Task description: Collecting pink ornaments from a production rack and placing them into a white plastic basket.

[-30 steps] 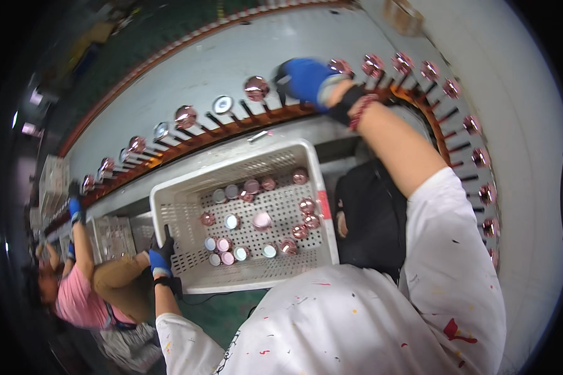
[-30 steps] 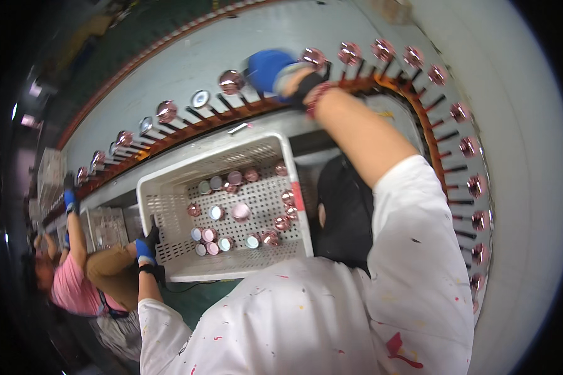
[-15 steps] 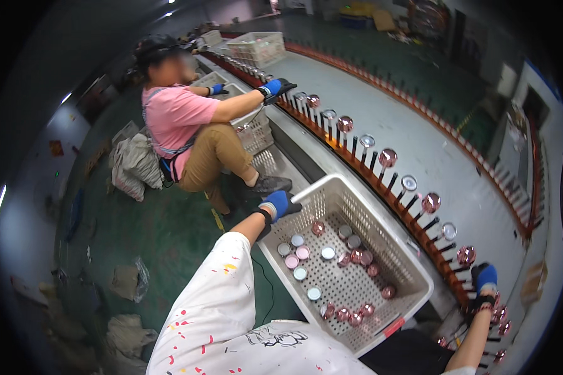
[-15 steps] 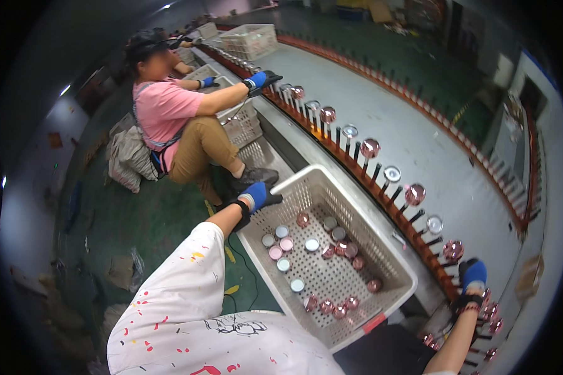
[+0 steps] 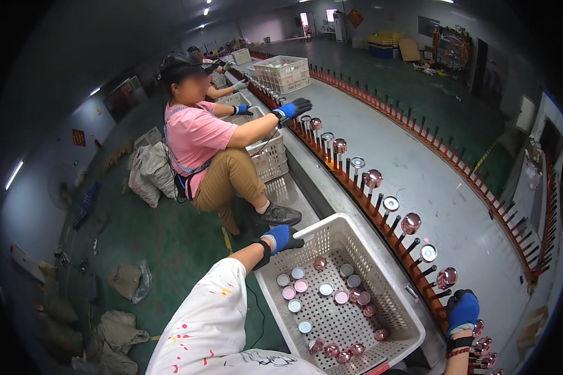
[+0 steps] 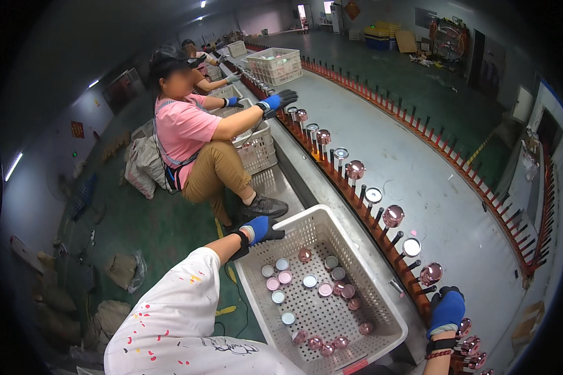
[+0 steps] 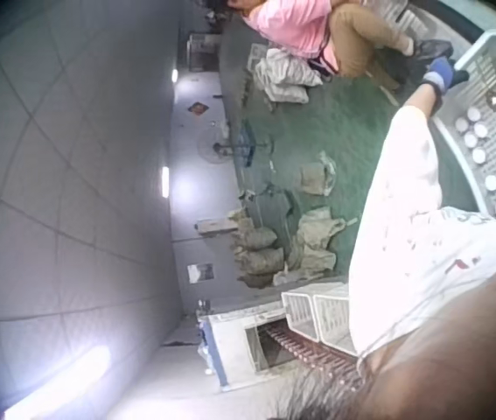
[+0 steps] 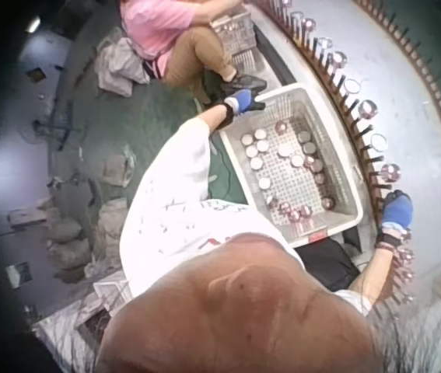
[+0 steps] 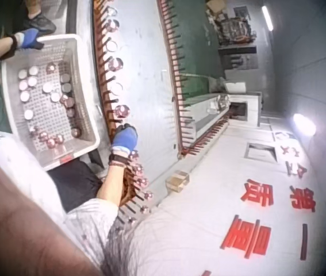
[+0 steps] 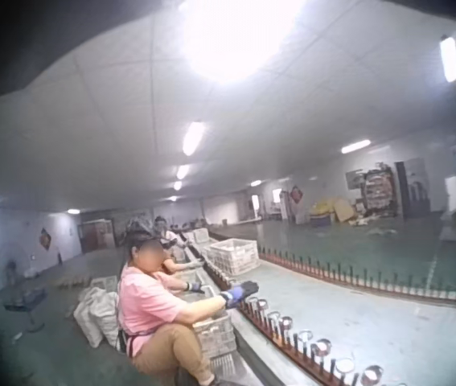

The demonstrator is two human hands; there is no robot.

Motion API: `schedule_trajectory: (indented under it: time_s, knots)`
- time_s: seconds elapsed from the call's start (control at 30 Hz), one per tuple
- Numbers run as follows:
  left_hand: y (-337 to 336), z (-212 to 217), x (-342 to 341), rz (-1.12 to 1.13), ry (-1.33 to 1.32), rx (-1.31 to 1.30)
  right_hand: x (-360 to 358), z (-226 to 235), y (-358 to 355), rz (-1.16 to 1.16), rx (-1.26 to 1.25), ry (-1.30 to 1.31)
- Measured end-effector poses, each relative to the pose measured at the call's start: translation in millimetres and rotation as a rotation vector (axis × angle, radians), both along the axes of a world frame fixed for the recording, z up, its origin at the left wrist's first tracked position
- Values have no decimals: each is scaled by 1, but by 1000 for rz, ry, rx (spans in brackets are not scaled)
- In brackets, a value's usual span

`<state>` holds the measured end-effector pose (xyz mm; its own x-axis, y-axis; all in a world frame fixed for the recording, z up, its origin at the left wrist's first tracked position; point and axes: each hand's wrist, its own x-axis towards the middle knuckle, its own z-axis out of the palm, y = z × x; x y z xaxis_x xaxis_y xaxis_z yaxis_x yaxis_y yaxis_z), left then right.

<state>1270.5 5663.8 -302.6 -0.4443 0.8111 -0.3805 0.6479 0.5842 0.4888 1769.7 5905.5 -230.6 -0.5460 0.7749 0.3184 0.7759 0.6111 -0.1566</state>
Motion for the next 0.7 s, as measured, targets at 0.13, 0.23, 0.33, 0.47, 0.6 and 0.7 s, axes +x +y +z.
schedule_trajectory:
  time_s: [0.13,0.23,0.33,0.47,0.6,0.7]
  knots:
    - [42,-5,-16,-70,-50,-7,-63,43,-75,141,-257,212]
    - [64,-27,-41,-25,225,28,-121,65,-104,453,-624,108]
    - [77,-2,-47,65,45,-20,-106,43,-94,685,-467,-9]
    - [101,-5,-43,-17,-272,401,-117,31,-19,389,-357,3]
    - [40,9,-74,89,-70,368,-127,78,17,242,-258,237]
    - [31,35,-61,164,53,33,-91,80,42,143,-98,274]
